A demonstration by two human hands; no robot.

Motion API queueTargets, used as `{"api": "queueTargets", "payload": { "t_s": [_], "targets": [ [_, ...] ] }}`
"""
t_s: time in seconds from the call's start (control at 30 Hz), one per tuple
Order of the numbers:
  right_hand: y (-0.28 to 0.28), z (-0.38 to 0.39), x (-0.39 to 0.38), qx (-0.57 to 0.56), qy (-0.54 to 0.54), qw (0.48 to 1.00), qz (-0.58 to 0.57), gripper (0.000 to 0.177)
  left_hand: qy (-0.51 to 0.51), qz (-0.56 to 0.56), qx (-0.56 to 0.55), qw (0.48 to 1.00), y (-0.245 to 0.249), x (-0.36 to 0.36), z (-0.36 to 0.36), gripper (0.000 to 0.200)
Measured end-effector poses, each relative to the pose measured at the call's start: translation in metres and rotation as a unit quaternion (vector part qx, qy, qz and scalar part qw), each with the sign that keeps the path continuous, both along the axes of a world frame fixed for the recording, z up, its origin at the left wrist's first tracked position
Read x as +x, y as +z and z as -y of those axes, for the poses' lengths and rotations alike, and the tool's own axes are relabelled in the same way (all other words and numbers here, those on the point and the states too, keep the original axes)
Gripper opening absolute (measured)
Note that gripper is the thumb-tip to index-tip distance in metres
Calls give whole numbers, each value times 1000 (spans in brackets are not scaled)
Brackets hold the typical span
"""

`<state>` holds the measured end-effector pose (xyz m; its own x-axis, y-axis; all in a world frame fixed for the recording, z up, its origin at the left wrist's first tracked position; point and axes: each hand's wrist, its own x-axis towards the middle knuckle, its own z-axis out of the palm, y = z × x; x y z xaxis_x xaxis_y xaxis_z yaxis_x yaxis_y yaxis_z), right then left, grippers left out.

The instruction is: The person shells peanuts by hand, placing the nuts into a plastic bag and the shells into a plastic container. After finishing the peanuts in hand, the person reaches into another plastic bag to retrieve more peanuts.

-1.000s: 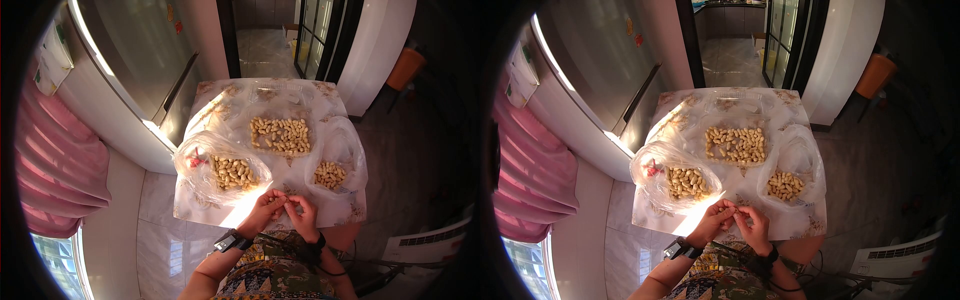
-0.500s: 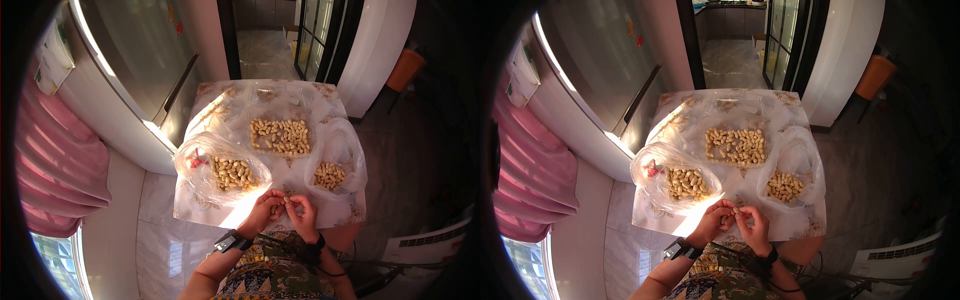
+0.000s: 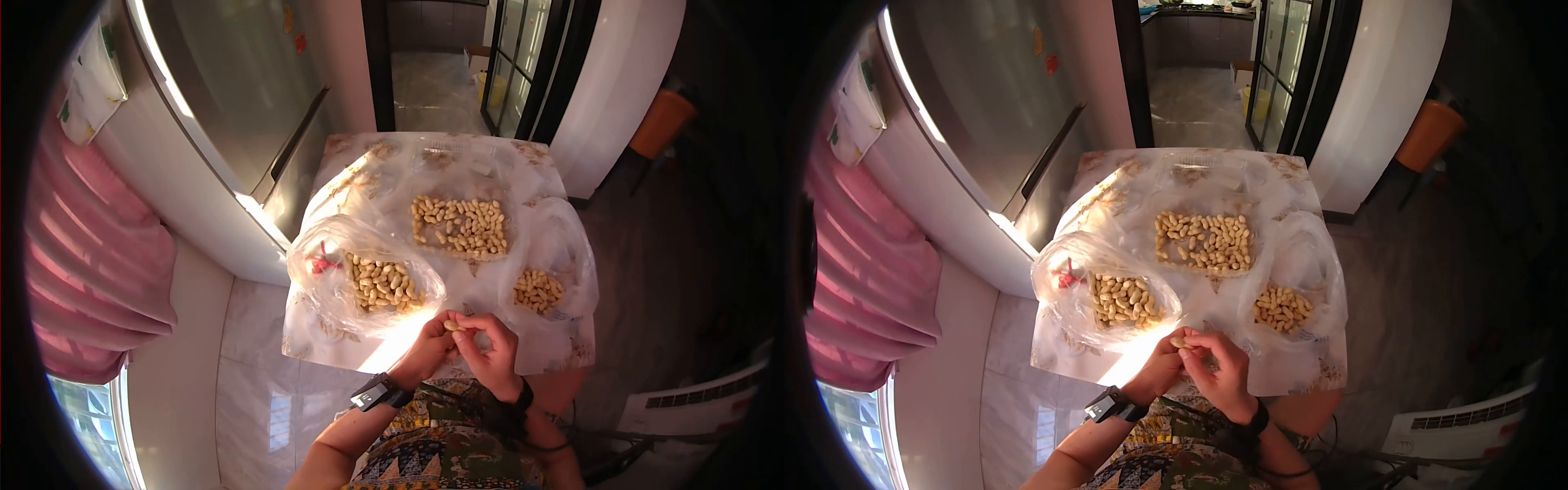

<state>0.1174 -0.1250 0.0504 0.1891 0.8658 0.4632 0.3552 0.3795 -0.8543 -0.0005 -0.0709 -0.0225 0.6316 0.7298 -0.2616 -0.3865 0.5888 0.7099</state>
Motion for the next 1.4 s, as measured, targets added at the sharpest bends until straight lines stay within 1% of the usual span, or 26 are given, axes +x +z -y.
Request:
{"api": "queueTargets", "payload": {
  "t_s": [0.03,0.07,0.1,0.17,0.2,0.3,0.33,0.43,0.5,0.57,0.6,0.63,0.67,0.7,0.73,0.77,0.8,0.83,0.87,0.9,0.93,1.0,1.07,1.13,1.27,1.4],
  "targets": [
    [6,-5,-5,7,29,999,29,19,37,9,154,987,-26,3,-3,12],
    [10,-11,-10,-5,52,998,33,17,72,17,305,949,-40,5,-2,11],
    [16,-16,-15,-9,75,996,53,16,71,16,310,948,-39,5,-2,11],
    [14,-34,-28,67,103,990,73,15,75,-1,266,961,-35,5,0,10],
    [18,-39,-33,50,102,990,83,15,75,-9,245,967,-32,5,1,10],
    [13,-63,-42,63,79,991,88,17,68,-35,188,979,-21,5,2,10],
    [16,-65,-42,53,64,991,106,20,66,-44,172,982,-17,5,3,9],
    [11,-59,-34,70,51,991,104,23,65,-70,135,986,-5,4,4,10],
    [0,-49,-22,41,43,992,112,22,68,-84,114,988,1,2,5,10],
    [-7,-37,-10,58,14,993,104,19,70,-96,90,989,4,1,5,10],
    [-11,-30,-4,49,-1,994,94,18,20,-1,-78,997,-10,-10,-2,14],
    [-15,-24,1,38,-15,996,84,16,-57,55,-38,996,-16,-18,-10,11],
    [-18,-21,7,48,-24,995,85,16,-63,81,-36,994,-27,-16,-11,20],
    [-21,-17,11,66,-46,991,109,15,-68,107,-37,991,-27,-11,-11,31],
    [-23,-13,14,81,-68,985,134,15,-76,106,-33,991,-27,-10,-13,31],
    [-23,-9,15,83,-74,985,134,15,-61,83,-54,993,-27,-10,-12,35],
    [-22,-4,15,58,-74,987,132,16,-44,60,-76,994,-25,-11,-11,39],
    [-24,0,16,31,-72,988,130,17,-48,60,-76,994,-27,-11,-11,39],
    [-37,1,18,29,-67,987,140,20,-51,45,-75,995,-31,-11,-12,41],
    [-37,2,19,27,-67,987,141,20,-53,30,-74,995,-35,-11,-12,42],
    [-35,3,19,20,-66,989,134,21,-63,51,-69,994,-39,-11,-13,44],
    [-34,3,19,12,-64,990,126,23,-59,47,-65,995,-38,-10,-12,44],
    [-33,1,20,11,-45,992,114,22,-55,42,-60,996,-31,-10,-11,44],
    [-32,1,22,1,-37,992,117,20,-70,44,-30,996,-25,-10,-12,46],
    [-36,2,23,-22,-32,992,117,16,-72,32,-41,996,-23,-10,-10,45],
    [-37,3,24,-21,-27,995,97,13,-78,13,-41,996,-26,-12,-12,42]
  ]
}}
